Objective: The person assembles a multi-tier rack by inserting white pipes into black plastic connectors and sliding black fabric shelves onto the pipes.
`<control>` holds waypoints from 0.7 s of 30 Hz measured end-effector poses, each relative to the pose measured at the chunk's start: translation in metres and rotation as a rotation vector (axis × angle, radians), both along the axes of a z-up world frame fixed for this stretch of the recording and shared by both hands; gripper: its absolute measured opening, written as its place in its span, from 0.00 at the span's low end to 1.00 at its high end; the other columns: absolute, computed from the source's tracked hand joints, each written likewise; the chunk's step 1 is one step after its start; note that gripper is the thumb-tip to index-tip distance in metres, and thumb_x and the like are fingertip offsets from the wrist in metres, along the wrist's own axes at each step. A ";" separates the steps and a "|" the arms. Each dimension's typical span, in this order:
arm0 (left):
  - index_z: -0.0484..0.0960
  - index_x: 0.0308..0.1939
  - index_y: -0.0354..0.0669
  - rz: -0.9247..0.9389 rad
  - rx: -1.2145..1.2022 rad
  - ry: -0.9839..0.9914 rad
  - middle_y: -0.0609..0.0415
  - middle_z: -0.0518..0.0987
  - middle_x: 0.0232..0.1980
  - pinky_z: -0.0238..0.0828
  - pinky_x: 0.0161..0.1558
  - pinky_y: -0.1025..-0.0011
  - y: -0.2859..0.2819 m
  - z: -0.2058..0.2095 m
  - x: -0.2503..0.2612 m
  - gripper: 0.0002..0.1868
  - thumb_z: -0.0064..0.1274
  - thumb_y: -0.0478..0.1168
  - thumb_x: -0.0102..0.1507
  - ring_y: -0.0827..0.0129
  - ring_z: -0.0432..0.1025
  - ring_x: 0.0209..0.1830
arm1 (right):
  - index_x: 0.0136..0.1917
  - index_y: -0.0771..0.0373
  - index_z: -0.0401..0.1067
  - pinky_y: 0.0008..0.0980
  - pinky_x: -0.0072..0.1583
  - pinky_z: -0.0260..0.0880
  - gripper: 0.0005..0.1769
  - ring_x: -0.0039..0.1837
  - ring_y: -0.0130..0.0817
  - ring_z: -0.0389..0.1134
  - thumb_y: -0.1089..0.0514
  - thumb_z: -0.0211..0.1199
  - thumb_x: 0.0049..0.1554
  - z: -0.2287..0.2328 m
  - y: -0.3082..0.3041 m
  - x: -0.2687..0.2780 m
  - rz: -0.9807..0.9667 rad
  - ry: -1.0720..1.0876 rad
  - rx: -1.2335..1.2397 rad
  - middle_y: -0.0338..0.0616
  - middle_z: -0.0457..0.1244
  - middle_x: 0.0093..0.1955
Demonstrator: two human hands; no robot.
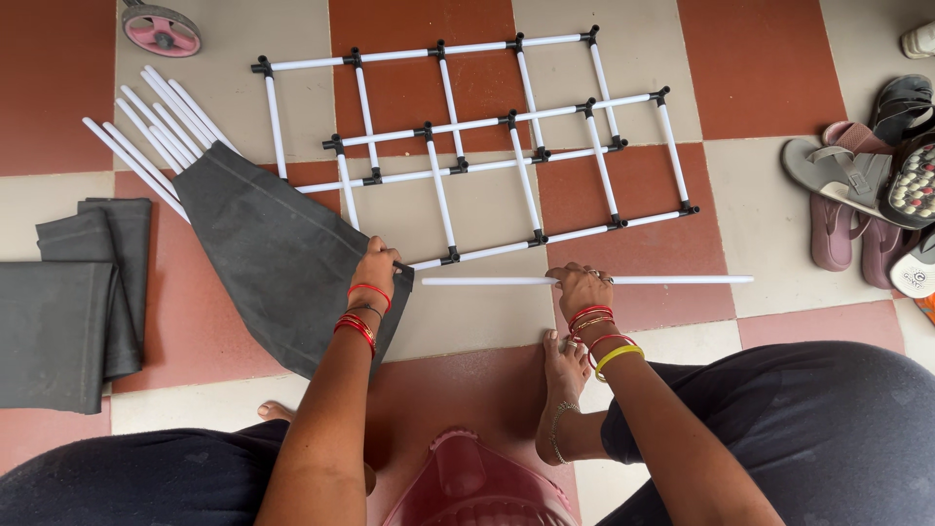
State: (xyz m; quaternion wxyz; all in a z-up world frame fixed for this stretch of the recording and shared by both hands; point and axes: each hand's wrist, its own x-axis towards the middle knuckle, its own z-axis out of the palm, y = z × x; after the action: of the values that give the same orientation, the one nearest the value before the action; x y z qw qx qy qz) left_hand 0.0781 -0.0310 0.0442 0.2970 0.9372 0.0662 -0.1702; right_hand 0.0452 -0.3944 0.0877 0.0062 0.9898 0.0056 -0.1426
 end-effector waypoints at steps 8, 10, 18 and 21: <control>0.81 0.52 0.42 -0.028 0.057 0.024 0.55 0.70 0.62 0.75 0.60 0.69 -0.001 0.001 0.002 0.22 0.44 0.18 0.62 0.63 0.76 0.54 | 0.53 0.41 0.79 0.48 0.63 0.65 0.14 0.60 0.41 0.68 0.58 0.57 0.61 0.014 0.005 0.001 -0.061 -0.064 0.159 0.35 0.69 0.54; 0.81 0.52 0.42 -0.029 0.053 0.028 0.55 0.70 0.62 0.75 0.60 0.68 -0.003 0.005 0.003 0.21 0.43 0.19 0.63 0.63 0.76 0.54 | 0.53 0.40 0.79 0.48 0.63 0.65 0.15 0.61 0.41 0.68 0.59 0.56 0.61 0.016 0.008 0.001 -0.044 -0.064 0.160 0.35 0.69 0.54; 0.80 0.55 0.44 -0.111 0.070 0.034 0.55 0.71 0.62 0.74 0.62 0.68 -0.004 0.011 0.006 0.27 0.43 0.15 0.60 0.62 0.76 0.56 | 0.51 0.42 0.79 0.48 0.64 0.65 0.12 0.61 0.40 0.69 0.57 0.58 0.59 0.015 0.012 0.004 -0.003 -0.047 0.095 0.36 0.69 0.53; 0.79 0.55 0.45 -0.101 0.086 0.058 0.56 0.70 0.64 0.74 0.61 0.67 -0.003 0.013 0.006 0.29 0.43 0.14 0.58 0.60 0.74 0.58 | 0.52 0.41 0.79 0.47 0.64 0.64 0.13 0.61 0.40 0.69 0.57 0.58 0.59 0.011 0.010 0.004 0.001 -0.049 0.095 0.36 0.69 0.54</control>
State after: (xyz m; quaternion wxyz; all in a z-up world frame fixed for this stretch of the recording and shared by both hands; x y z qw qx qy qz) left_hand 0.0845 -0.0344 0.0575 0.2453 0.9460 0.0349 -0.2092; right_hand 0.0487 -0.3840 0.0983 -0.0405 0.9921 0.0129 -0.1179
